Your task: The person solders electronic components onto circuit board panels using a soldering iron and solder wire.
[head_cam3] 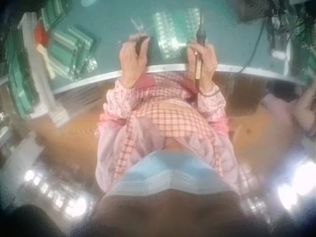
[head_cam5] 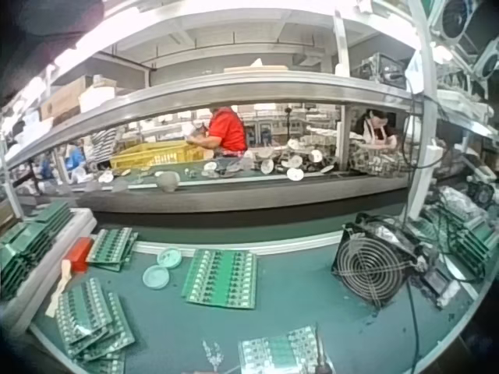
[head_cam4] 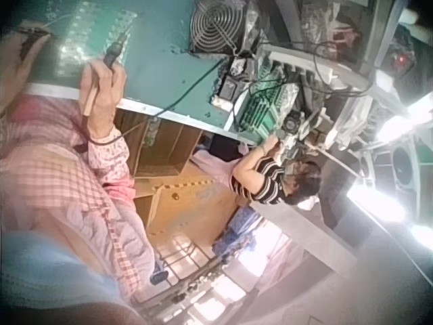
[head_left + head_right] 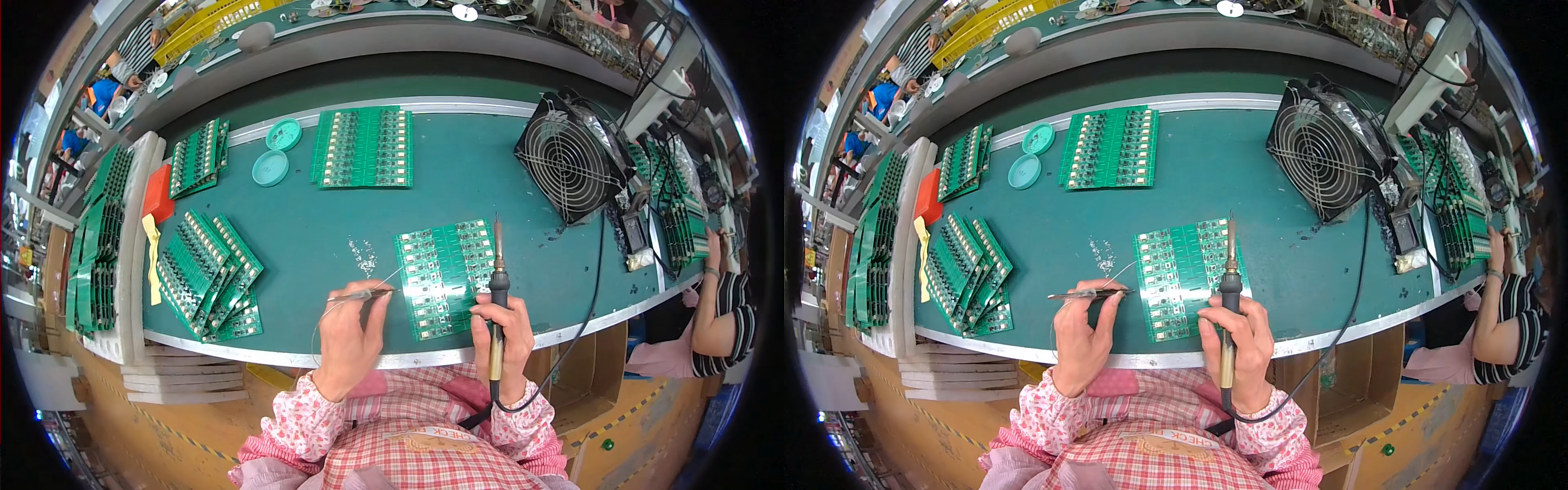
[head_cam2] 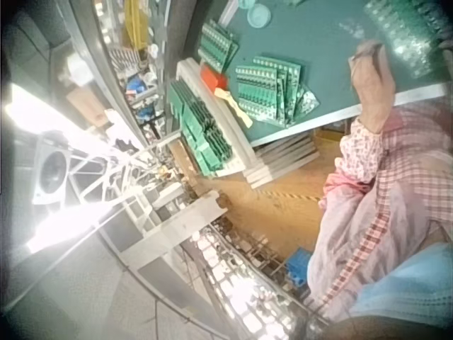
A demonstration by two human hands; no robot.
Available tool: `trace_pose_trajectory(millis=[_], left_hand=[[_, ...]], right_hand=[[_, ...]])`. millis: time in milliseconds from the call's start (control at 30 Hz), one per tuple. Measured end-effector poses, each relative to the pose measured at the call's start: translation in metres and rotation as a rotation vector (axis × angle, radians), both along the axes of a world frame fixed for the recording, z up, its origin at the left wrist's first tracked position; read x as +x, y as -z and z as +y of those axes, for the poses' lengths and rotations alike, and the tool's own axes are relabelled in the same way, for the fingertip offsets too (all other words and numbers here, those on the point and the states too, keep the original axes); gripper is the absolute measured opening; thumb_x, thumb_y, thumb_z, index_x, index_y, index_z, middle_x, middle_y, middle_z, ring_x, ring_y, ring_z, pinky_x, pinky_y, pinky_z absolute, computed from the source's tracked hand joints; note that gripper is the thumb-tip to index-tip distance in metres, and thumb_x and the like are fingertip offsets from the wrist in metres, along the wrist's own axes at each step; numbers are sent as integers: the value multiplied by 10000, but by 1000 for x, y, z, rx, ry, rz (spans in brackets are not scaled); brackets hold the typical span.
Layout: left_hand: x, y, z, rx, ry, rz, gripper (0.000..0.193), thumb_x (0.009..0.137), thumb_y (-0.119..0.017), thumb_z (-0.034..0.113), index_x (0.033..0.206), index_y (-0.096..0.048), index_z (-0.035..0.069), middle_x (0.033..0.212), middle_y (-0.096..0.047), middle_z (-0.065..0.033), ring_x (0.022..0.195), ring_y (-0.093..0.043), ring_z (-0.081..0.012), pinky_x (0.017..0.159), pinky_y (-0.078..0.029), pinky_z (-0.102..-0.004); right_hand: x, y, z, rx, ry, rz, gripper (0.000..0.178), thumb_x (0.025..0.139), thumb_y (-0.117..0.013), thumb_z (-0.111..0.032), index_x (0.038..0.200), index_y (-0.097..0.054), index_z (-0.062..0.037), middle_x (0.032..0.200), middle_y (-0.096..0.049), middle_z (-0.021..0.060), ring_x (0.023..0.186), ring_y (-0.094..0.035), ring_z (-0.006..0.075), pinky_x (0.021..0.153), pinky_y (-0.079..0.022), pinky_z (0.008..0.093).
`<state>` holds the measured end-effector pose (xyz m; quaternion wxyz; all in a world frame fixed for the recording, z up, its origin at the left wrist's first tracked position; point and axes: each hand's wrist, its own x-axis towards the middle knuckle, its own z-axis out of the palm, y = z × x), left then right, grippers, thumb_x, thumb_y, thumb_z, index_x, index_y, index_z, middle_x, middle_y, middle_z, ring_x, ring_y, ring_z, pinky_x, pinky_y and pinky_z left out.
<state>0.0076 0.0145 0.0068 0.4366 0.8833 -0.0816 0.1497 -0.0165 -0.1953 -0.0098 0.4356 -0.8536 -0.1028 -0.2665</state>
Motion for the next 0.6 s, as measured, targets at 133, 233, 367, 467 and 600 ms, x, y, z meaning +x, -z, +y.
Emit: trace_pose_trajectory(millis=[133, 233, 367, 467, 600], left_hand=[[7, 1, -8, -2, 64, -19, 72, 893, -661, -10, 963, -676, -5, 984, -698, -120, 873, -662, -305, 785, -495, -360], [11, 4, -11, 2, 84, -32, 68, 893, -660, -9, 959, -675, -5, 987, -699, -122, 869, -665, -310, 782, -498, -369], [14, 4, -12, 35, 105, -27, 82, 890, -661, -5, 971, -677, -1, 993, -700, -119, 866, -664, -318, 778, -499, -373], [15, 5, -12, 59, 104, -42, 103, 887, -665, 5, 988, -676, 20, 998, -700, -106, 865, -648, -319, 783, -499, -377], [15, 7, -11, 75, 110, -37, 134, 882, -667, 12, 1011, -672, 46, 1008, -699, -91, 878, -630, -317, 799, -497, -383]], right_hand=[[-2, 0, -1, 12, 1, -31, 260, 801, -743, 23, 1034, -654, -54, 909, -663, 116, 815, -636, 293, 708, -509, 371], [-2, -3, -1, 13, 5, -29, 274, 800, -738, 40, 1044, -648, -47, 848, -650, 116, 748, -625, 286, 664, -496, 371], [-4, 2, -2, 66, 4, -6, 265, 814, -723, 51, 1052, -639, -31, 857, -663, 119, 744, -635, 280, 672, -502, 364], [-3, 3, -1, 108, -3, -7, 260, 828, -717, 42, 1066, -627, -12, 897, -685, 126, 770, -656, 280, 699, -513, 354], [-5, 2, -3, 102, -15, 21, 262, 836, -714, 32, 1078, -620, -1, 929, -698, 133, 796, -671, 281, 723, -519, 350]])
